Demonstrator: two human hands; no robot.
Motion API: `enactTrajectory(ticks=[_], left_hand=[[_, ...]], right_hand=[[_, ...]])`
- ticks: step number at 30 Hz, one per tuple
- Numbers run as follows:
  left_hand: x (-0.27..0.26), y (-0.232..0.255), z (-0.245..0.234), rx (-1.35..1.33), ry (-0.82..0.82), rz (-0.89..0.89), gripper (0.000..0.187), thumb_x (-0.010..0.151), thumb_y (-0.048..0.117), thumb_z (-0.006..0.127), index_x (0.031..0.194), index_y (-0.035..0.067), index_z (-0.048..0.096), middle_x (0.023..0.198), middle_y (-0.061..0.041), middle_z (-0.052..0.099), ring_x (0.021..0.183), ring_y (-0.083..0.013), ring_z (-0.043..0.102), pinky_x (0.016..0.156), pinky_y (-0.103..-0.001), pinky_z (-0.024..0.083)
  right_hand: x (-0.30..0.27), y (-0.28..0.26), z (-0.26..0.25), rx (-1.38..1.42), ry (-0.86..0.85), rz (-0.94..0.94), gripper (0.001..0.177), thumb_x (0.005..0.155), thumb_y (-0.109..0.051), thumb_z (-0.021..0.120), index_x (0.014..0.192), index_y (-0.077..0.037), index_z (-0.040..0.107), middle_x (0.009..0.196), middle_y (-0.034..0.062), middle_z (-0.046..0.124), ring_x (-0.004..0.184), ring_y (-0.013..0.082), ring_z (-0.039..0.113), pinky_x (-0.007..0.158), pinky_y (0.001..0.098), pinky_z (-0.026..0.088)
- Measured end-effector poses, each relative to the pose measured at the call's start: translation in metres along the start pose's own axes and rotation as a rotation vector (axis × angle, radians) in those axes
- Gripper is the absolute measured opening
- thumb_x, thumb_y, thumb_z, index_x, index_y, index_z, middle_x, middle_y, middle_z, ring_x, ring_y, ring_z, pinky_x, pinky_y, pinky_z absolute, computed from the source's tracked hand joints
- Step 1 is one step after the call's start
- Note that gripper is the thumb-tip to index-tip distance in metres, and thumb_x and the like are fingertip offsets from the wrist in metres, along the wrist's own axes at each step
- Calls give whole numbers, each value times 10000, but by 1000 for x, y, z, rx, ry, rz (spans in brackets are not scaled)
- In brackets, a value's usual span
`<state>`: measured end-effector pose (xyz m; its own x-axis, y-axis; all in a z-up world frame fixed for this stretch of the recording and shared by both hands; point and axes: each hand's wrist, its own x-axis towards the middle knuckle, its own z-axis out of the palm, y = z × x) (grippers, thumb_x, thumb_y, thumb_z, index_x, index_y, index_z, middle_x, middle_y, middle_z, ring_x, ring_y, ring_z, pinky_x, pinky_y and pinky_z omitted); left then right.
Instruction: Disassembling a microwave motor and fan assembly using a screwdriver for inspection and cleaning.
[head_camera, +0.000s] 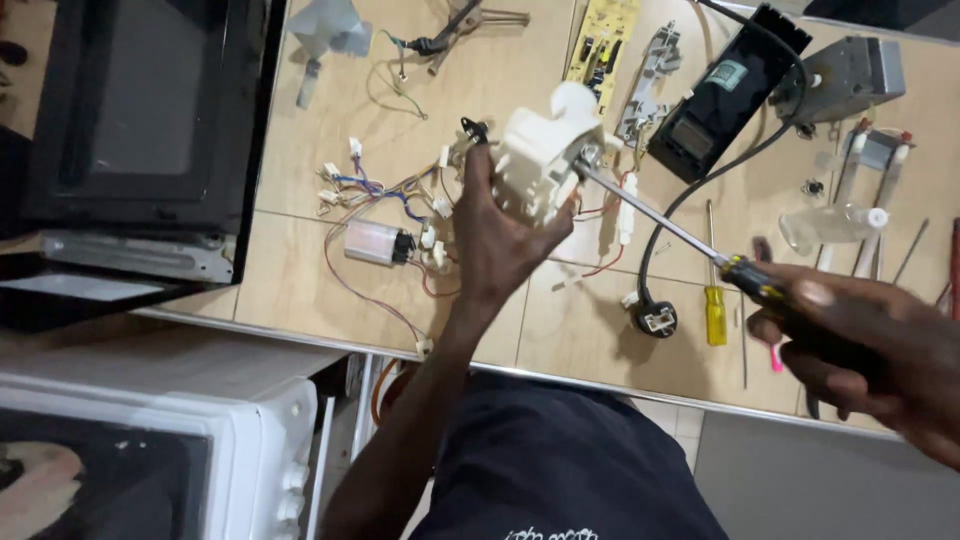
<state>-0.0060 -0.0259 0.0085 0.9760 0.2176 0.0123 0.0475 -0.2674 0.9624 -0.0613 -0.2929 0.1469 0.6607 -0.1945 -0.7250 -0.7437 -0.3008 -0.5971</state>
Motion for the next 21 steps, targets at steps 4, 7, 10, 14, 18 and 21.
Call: enactTrajectory(ticks=[4,7,10,14,18,21], left_hand=[[11,-20,10,-85,-4,101,657,701,305,871,1163,125,439,985,-94,718,747,-213,747,536,-284,664],[13,-22,5,-95,11,142,655,711,297,864,1170,109,436,997,-92,662,800,-207,675,574,-294,619],[6,-21,4,-84,43,121,656,699,294,874,1128,122,409,934,-65,593,750,-172,573,543,-305,519],[13,-54,6,95,1,25,1016,599,401,954,1351,71,355,1205,-200,667,1043,-353,677,802,-413,621],[12,-42,7,5,10,84,935,617,344,950,1291,113,345,1054,-141,699,864,-281,733,649,-369,687],[9,-45,7,73,93,92,957,620,403,951,1304,76,368,997,-106,714,791,-240,700,579,-338,635]], right_hand=[[30,19,3,247,-292,11,453,1079,-303,509,1283,68,668,657,130,397,376,102,201,354,280,154],[43,15,13,230,-349,-39,500,1039,-285,512,1329,89,672,623,79,337,372,82,174,339,239,117],[43,18,18,6,-257,-184,363,1053,-272,565,980,82,596,608,118,367,402,152,229,393,295,153],[48,45,25,-973,307,-881,450,966,-276,739,1412,-221,724,873,49,744,763,266,741,638,412,507],[68,76,13,-1338,633,-1291,443,1110,-308,780,1548,-282,720,987,-78,670,742,181,688,537,332,307],[53,50,24,-1057,510,-1201,447,1052,-213,856,1492,-240,783,992,0,703,859,204,720,617,345,434]])
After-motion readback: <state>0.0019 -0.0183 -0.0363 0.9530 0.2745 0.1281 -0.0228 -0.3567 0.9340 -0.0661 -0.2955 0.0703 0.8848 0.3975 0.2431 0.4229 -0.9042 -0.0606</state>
